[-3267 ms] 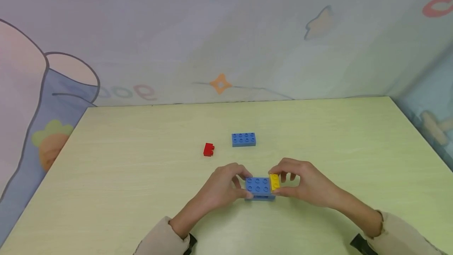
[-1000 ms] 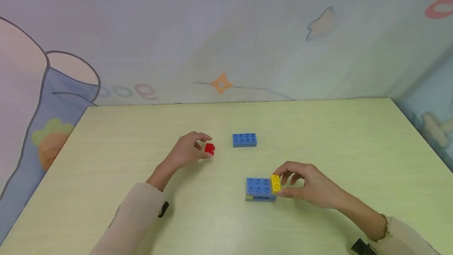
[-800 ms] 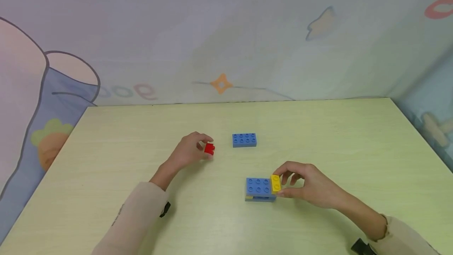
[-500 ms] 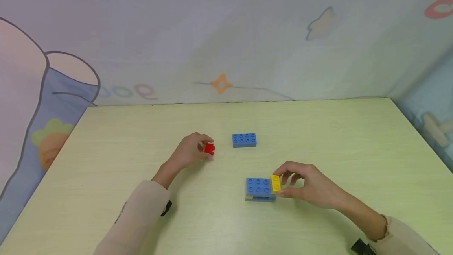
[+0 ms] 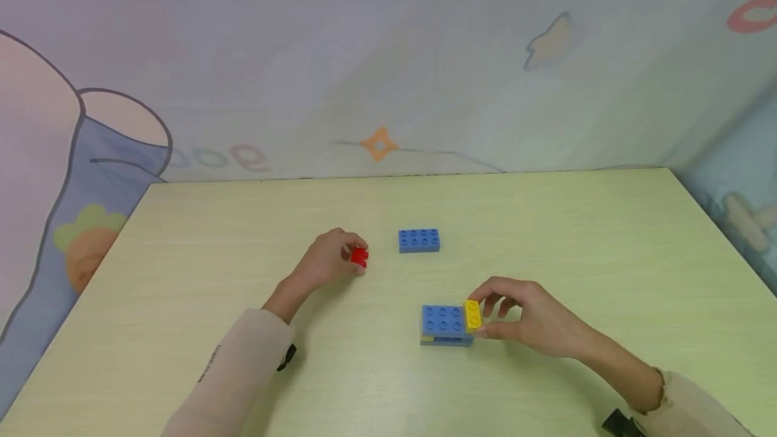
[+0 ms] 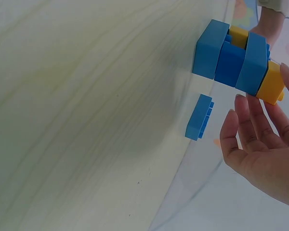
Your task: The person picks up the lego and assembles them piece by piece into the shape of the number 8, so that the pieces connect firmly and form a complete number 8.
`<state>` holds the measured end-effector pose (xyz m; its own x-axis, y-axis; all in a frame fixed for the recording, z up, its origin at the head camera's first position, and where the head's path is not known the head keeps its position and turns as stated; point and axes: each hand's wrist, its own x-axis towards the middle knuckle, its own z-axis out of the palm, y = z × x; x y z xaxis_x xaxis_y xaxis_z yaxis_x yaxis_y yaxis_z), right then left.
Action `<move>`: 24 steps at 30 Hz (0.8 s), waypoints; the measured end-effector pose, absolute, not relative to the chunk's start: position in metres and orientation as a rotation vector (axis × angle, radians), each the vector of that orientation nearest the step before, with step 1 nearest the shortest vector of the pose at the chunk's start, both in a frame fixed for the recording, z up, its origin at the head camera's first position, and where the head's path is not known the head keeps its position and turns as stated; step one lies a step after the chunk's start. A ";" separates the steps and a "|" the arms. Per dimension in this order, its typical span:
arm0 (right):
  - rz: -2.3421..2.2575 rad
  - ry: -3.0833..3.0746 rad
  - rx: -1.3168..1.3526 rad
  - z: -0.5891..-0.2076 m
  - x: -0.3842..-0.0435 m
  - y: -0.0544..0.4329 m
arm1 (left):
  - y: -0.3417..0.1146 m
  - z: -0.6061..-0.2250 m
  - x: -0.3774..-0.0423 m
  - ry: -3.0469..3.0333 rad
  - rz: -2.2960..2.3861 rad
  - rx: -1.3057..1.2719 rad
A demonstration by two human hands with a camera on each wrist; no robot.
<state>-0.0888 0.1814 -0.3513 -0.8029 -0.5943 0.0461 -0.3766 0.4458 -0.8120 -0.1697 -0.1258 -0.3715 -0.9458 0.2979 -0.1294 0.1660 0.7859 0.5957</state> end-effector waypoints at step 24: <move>-1.282 2.446 -0.832 -0.351 -0.089 0.182 | -0.102 -0.347 -0.129 2.588 1.247 0.472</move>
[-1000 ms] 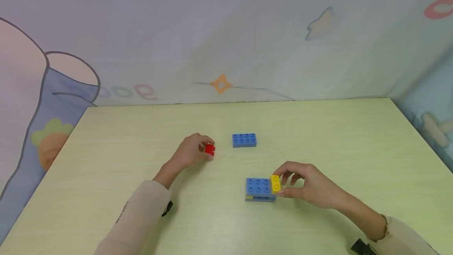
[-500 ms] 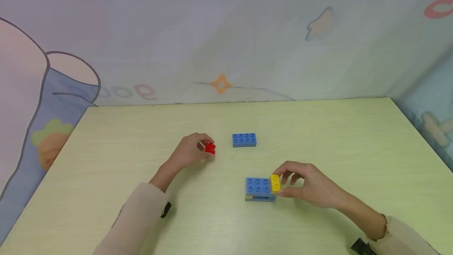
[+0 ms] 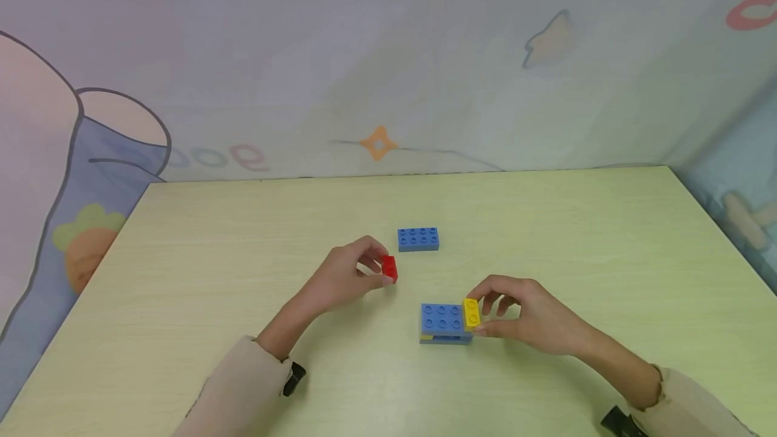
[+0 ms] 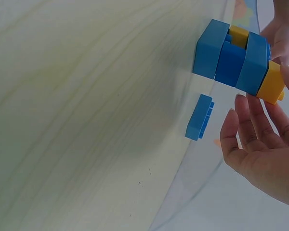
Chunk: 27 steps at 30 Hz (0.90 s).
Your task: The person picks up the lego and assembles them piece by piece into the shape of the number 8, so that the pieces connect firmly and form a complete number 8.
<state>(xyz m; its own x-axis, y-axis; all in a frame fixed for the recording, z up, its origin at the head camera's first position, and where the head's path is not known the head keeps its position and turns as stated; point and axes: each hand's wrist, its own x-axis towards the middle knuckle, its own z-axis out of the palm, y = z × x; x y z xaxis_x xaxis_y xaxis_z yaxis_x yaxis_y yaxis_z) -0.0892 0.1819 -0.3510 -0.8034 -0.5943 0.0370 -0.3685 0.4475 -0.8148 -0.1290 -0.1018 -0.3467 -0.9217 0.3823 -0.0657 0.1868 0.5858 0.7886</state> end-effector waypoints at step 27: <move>-1.286 2.434 -0.802 -0.351 -0.089 0.180 | -0.074 -0.342 -0.086 2.395 1.292 0.809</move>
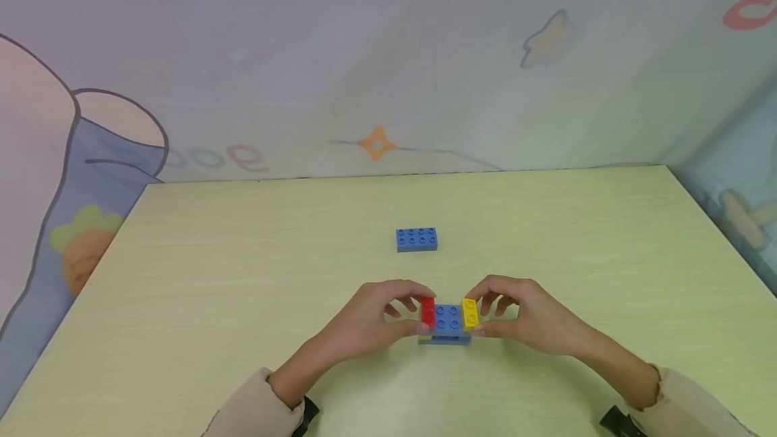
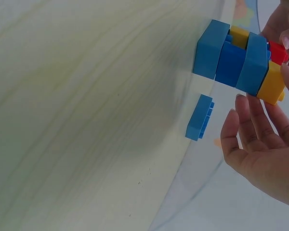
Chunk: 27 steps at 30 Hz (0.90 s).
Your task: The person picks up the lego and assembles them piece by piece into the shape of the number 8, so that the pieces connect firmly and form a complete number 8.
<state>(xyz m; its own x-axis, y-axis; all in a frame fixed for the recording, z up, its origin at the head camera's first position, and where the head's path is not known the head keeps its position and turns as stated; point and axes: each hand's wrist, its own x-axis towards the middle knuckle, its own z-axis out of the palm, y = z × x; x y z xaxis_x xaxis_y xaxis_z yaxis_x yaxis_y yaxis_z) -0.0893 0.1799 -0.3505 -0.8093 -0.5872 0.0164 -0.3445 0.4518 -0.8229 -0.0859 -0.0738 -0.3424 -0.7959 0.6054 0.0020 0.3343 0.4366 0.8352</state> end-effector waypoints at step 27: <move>-1.296 2.427 -0.817 -0.350 -0.089 0.179 | -0.070 -0.345 -0.082 2.447 1.329 0.771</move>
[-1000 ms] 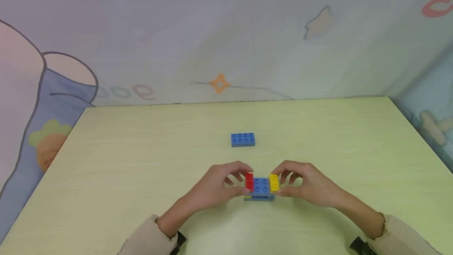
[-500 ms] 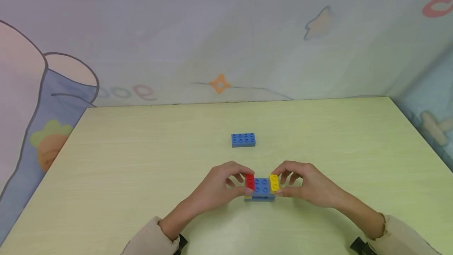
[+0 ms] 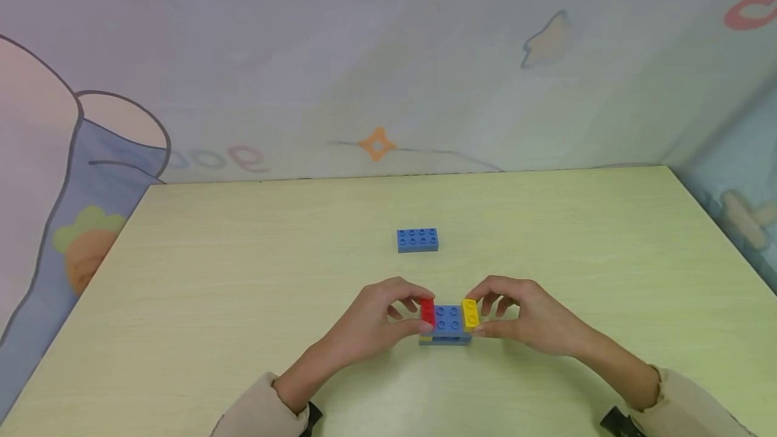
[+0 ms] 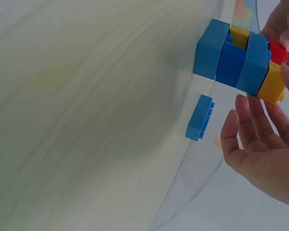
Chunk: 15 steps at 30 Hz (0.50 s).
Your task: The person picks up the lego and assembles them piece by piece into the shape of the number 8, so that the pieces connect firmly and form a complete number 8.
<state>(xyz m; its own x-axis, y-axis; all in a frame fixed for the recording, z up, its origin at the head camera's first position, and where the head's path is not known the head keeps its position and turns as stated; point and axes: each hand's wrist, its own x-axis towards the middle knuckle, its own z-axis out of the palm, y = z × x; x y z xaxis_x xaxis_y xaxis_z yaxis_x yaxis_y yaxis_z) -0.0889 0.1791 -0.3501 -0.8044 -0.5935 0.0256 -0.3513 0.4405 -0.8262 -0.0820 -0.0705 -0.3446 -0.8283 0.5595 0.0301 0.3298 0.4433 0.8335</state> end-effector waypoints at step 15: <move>-1.300 2.429 -0.826 -0.350 -0.089 0.180 | -0.069 -0.339 -0.081 2.485 1.267 0.766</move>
